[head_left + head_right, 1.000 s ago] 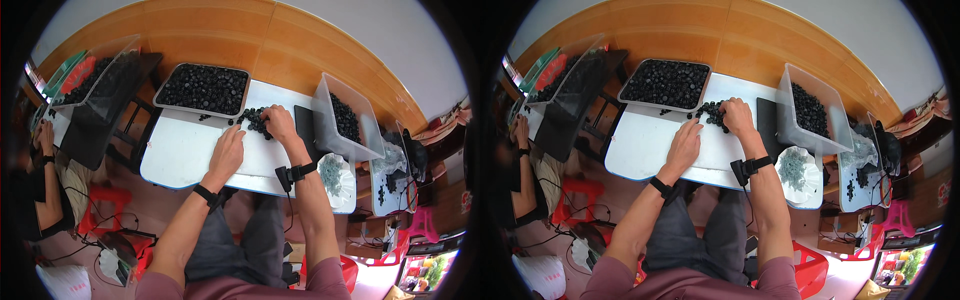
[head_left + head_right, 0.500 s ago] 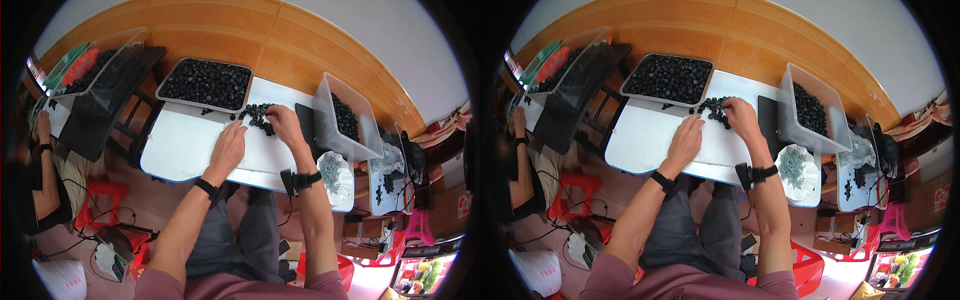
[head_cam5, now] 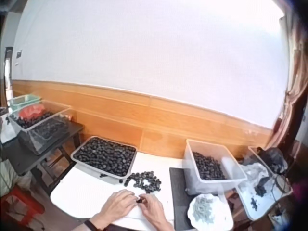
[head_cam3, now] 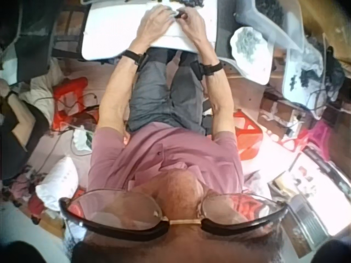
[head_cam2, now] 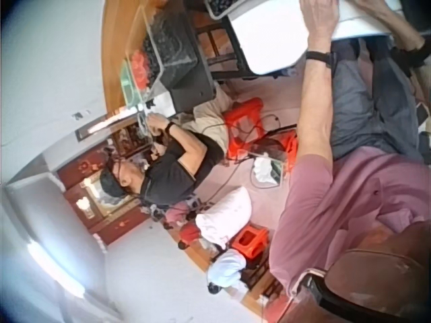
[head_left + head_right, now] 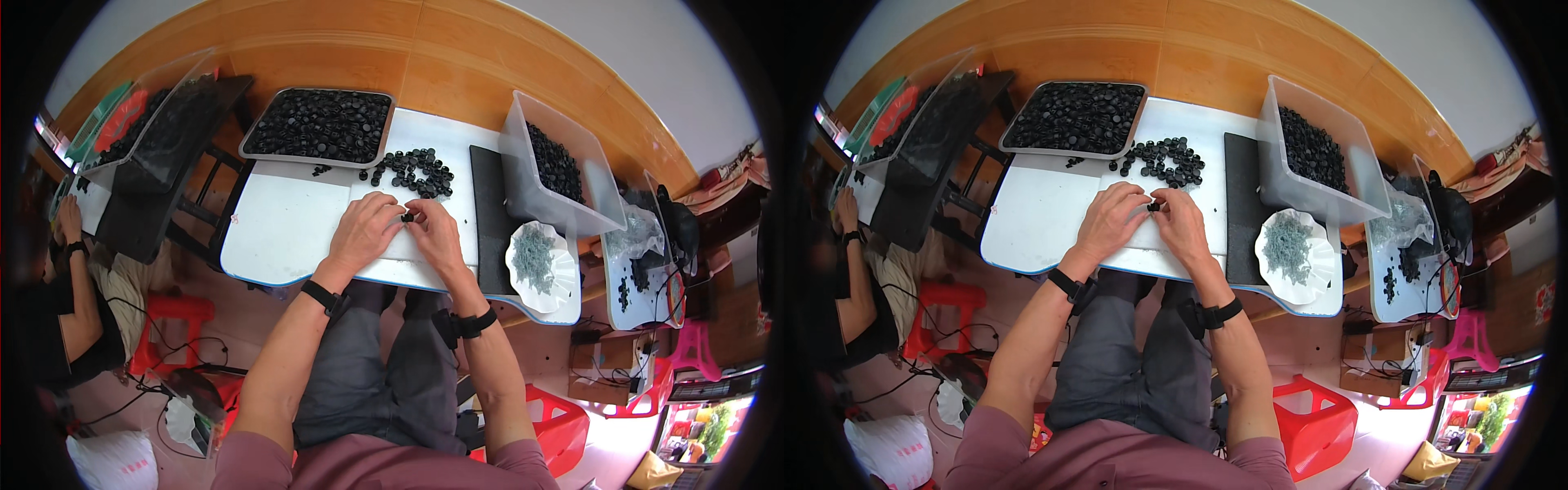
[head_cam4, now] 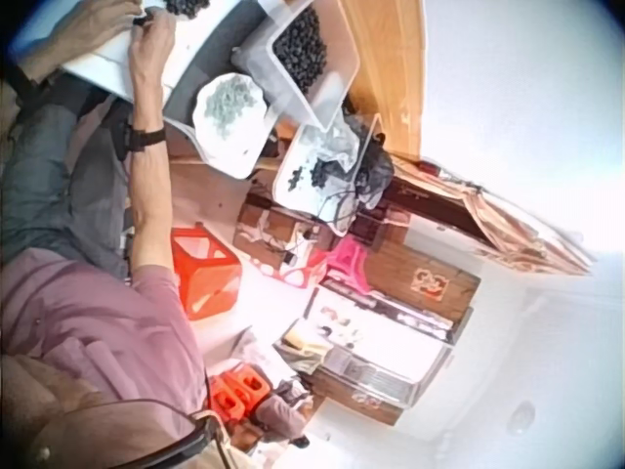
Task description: Manually sorting small black plastic components from a pile into a separate tray.
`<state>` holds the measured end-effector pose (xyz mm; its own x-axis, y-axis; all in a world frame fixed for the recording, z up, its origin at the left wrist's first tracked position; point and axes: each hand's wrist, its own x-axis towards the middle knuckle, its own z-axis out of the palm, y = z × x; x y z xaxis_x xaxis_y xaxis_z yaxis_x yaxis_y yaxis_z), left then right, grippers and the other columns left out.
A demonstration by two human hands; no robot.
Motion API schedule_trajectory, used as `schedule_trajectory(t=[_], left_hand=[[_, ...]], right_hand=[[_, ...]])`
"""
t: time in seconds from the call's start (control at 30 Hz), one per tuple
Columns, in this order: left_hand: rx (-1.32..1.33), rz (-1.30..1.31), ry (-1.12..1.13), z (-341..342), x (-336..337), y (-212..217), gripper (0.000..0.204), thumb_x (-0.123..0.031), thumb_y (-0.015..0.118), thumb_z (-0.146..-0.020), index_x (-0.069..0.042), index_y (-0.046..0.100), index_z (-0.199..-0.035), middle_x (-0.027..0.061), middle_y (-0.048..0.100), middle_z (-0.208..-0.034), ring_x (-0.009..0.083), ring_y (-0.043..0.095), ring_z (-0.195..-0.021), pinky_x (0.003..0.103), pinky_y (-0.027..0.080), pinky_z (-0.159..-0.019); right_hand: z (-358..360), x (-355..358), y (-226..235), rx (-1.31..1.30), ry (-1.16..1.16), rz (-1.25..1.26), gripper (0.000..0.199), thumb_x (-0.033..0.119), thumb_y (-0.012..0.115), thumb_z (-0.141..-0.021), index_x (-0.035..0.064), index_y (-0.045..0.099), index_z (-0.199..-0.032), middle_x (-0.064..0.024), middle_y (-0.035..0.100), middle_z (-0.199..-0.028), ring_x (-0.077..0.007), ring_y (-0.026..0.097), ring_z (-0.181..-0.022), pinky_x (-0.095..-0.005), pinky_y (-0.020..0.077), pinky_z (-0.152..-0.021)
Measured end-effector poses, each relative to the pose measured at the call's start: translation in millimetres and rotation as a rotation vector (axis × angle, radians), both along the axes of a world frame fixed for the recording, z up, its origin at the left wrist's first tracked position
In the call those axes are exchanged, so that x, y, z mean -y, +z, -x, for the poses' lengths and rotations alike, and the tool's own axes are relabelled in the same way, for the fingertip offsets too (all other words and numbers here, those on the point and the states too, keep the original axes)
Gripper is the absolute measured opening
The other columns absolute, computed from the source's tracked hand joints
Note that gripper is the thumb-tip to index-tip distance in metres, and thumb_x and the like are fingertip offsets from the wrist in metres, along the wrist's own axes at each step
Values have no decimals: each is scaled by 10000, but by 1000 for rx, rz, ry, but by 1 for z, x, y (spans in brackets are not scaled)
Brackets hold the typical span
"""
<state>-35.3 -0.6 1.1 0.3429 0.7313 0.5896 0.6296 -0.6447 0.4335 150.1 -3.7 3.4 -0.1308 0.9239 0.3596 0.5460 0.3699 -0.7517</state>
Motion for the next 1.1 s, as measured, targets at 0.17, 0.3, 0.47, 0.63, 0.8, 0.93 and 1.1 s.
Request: schedule_trajectory(t=[0.17,0.3,0.47,0.63,0.8,0.93,1.1], left_hand=[[8,3,-13,0,-2,0,195,-104,777,-842,-61,727,-1025,61,706,-1113,281,640,-1124,405,502,-947],[45,78,21,-2,-2,1,173,-108,769,-847,-47,722,-1001,74,712,-1099,283,648,-1109,410,501,-944],[32,64,43,-4,-3,-1,230,-135,763,-861,-59,718,-1073,73,703,-1124,282,644,-1112,421,498,-951],[-22,41,53,-4,-3,-1,292,-170,757,-886,-79,706,-1158,70,687,-1133,270,632,-1124,427,486,-955],[-38,90,57,-4,-6,1,207,-179,745,-904,-83,729,-1088,53,681,-1120,261,617,-1136,413,472,-947],[36,115,47,-3,-7,2,170,-166,745,-901,-54,735,-1028,89,697,-1088,293,634,-1095,423,486,-935],[131,93,84,0,-6,-1,197,-94,791,-843,-32,724,-1018,106,719,-983,309,673,-964,409,535,-846]], right_hand=[[0,4,-4,-3,-1,-67,321,-39,724,-826,13,675,-1139,-150,681,-997,-293,675,-847,-390,554,-767],[-1,4,-8,29,-17,-116,308,-33,718,-830,11,677,-1132,-157,688,-1023,-318,678,-878,-411,552,-802],[1,3,-11,22,-47,-198,312,-26,712,-833,11,675,-1140,-163,698,-1032,-331,678,-905,-433,548,-840],[4,4,-9,-15,-83,-94,324,-25,714,-834,12,676,-1154,-157,710,-1010,-330,682,-922,-428,549,-840],[4,3,-7,-4,-89,-128,308,-20,723,-832,13,684,-1136,-154,713,-999,-329,677,-905,-430,543,-836],[1,1,-10,23,-137,-165,248,-5,751,-814,14,710,-1058,-147,713,-955,-327,670,-893,-422,536,-846],[3,8,-5,-80,-160,-163,187,4,758,-830,8,723,-1014,-137,717,-935,-289,686,-825,-386,554,-778]])
